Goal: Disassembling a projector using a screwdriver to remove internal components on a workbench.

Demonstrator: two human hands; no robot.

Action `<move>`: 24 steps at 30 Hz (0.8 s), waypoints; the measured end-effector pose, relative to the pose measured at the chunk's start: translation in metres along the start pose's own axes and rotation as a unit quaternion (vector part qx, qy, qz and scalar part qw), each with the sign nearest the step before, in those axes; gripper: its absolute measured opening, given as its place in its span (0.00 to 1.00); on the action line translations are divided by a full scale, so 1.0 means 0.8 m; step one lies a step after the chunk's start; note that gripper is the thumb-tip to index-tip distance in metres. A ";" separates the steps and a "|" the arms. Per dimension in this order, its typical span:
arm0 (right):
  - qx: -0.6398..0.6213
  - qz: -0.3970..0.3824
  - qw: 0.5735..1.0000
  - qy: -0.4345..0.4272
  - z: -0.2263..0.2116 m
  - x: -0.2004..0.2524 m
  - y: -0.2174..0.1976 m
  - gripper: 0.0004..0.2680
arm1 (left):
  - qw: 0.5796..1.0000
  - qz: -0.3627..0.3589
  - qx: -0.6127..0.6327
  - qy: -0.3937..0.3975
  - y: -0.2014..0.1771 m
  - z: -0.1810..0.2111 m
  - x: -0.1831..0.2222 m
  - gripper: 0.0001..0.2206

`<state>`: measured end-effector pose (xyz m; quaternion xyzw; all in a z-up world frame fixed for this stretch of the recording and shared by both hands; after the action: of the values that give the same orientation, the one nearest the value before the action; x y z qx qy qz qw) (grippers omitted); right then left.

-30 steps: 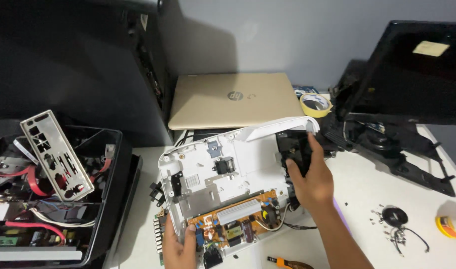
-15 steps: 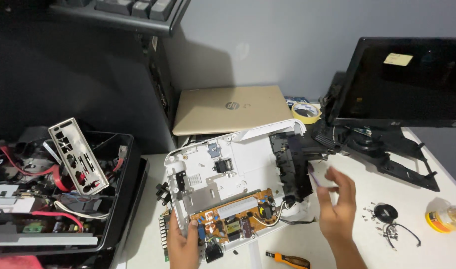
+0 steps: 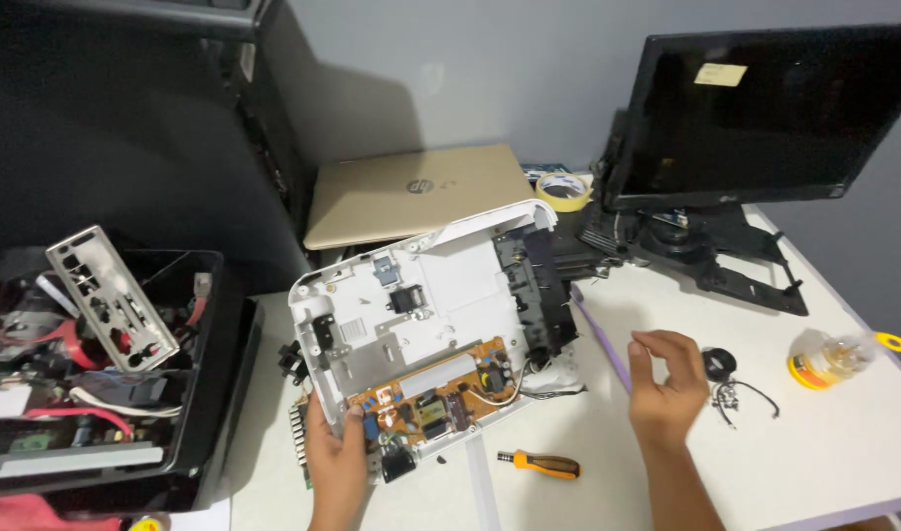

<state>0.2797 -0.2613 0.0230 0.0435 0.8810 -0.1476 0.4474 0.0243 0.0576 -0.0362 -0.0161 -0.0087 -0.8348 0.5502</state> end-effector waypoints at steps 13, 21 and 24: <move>-0.070 -0.320 0.942 -0.075 -0.015 0.086 0.024 0.10 | 1.000 -0.004 -0.006 -0.011 -0.001 -0.008 -0.005 0.23; -0.110 -0.481 0.863 -0.106 -0.056 0.090 0.056 0.11 | 0.999 -0.002 -0.019 -0.040 0.001 -0.007 -0.005 0.22; -0.107 -0.472 0.867 -0.119 -0.054 0.095 0.050 0.04 | 1.000 0.000 0.012 -0.024 0.001 -0.005 -0.002 0.24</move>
<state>0.2090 -0.2147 -0.0227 -0.4429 0.7472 -0.2503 0.4276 0.0258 0.0584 -0.0399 -0.0298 -0.0323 -0.8341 0.5498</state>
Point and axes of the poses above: each hand's wrist, its own x-axis away from the middle knuckle, its own y-axis out of the palm, z = x × y, the point moved 6 cm from there along -x, towards the middle knuckle, and after that the axes turned 1 degree about z, right-handed, at the moved point
